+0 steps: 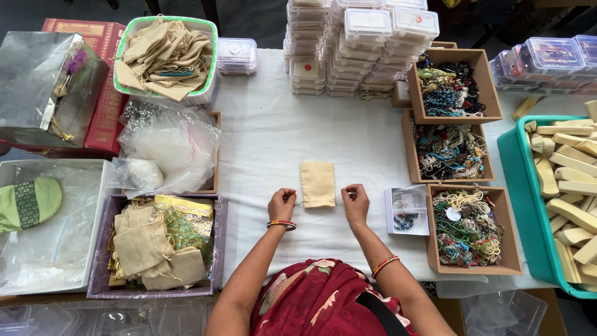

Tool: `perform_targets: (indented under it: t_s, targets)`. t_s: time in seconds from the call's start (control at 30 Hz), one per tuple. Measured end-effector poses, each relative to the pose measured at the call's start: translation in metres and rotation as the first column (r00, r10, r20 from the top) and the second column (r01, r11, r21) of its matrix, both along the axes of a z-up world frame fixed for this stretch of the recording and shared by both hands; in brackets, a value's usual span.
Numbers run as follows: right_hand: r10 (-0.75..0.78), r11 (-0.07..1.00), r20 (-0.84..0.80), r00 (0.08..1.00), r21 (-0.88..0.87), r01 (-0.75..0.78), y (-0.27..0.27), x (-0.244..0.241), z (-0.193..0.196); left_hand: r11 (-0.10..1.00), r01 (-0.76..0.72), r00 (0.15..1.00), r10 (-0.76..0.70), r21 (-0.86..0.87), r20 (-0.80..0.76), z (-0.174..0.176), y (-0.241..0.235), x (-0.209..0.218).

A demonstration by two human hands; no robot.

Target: The person handles a thin gold-colored chain, placing it into a small transparent plastic bag. They then place the bagged chain into a small beige cloth pouch, fold the pouch closed, and finally place the pouch into a clear plastic container.

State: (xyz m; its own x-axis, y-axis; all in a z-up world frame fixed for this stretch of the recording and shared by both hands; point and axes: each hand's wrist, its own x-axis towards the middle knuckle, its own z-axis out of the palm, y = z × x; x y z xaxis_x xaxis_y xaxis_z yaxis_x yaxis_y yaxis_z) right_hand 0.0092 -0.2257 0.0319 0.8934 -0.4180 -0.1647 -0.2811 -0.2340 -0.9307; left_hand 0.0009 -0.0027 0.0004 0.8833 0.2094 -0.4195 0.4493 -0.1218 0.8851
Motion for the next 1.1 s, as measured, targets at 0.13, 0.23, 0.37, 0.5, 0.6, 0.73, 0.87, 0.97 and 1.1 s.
perform_targets:
  t_s: [0.13,0.23,0.37,0.5,0.6,0.73,0.87,0.97,1.1]
  targets:
    - [0.329,0.880,0.071,0.942,-0.383,-0.279,0.009,0.003,0.002,0.974,-0.036,0.962,-0.026,0.222,0.273,0.007,-0.013,0.009]
    - [0.574,0.690,0.094,0.813,-0.591,-0.419,0.021,0.002,0.016,0.954,0.039,0.897,-0.165,0.297,0.411,0.024,-0.022,0.017]
    - [0.598,0.672,-0.047,0.800,-0.516,-0.532,0.029,0.003,0.026,0.904,0.375,0.811,-0.428,0.208,0.398,0.044,-0.025,0.023]
    - [0.568,0.723,-0.019,0.822,-0.464,-0.511,0.016,-0.004,0.021,0.885,0.338,0.681,-0.464,0.318,0.567,0.030,-0.016,0.010]
    - [0.590,0.712,0.089,0.803,-0.525,-0.465,0.007,-0.006,0.010,0.921,0.147,0.752,-0.341,0.361,0.564,0.014,-0.005,0.004]
    - [0.612,0.637,-0.017,0.790,-0.581,-0.506,0.013,-0.004,0.009,0.845,0.222,0.791,-0.448,0.486,0.417,0.011,-0.002,-0.001]
    - [0.753,0.464,0.000,0.658,-0.709,-0.531,0.032,-0.002,0.031,0.840,0.236,0.758,-0.474,0.488,0.449,0.014,-0.006,-0.001]
    - [0.734,0.372,-0.129,0.667,-0.745,-0.554,0.036,0.000,0.030,0.806,0.247,0.750,-0.511,0.538,0.421,0.014,-0.007,-0.001]
    - [0.726,0.410,-0.108,0.679,-0.725,-0.554,0.027,0.002,0.016,0.791,0.278,0.768,-0.524,0.545,0.369,0.021,-0.007,-0.003]
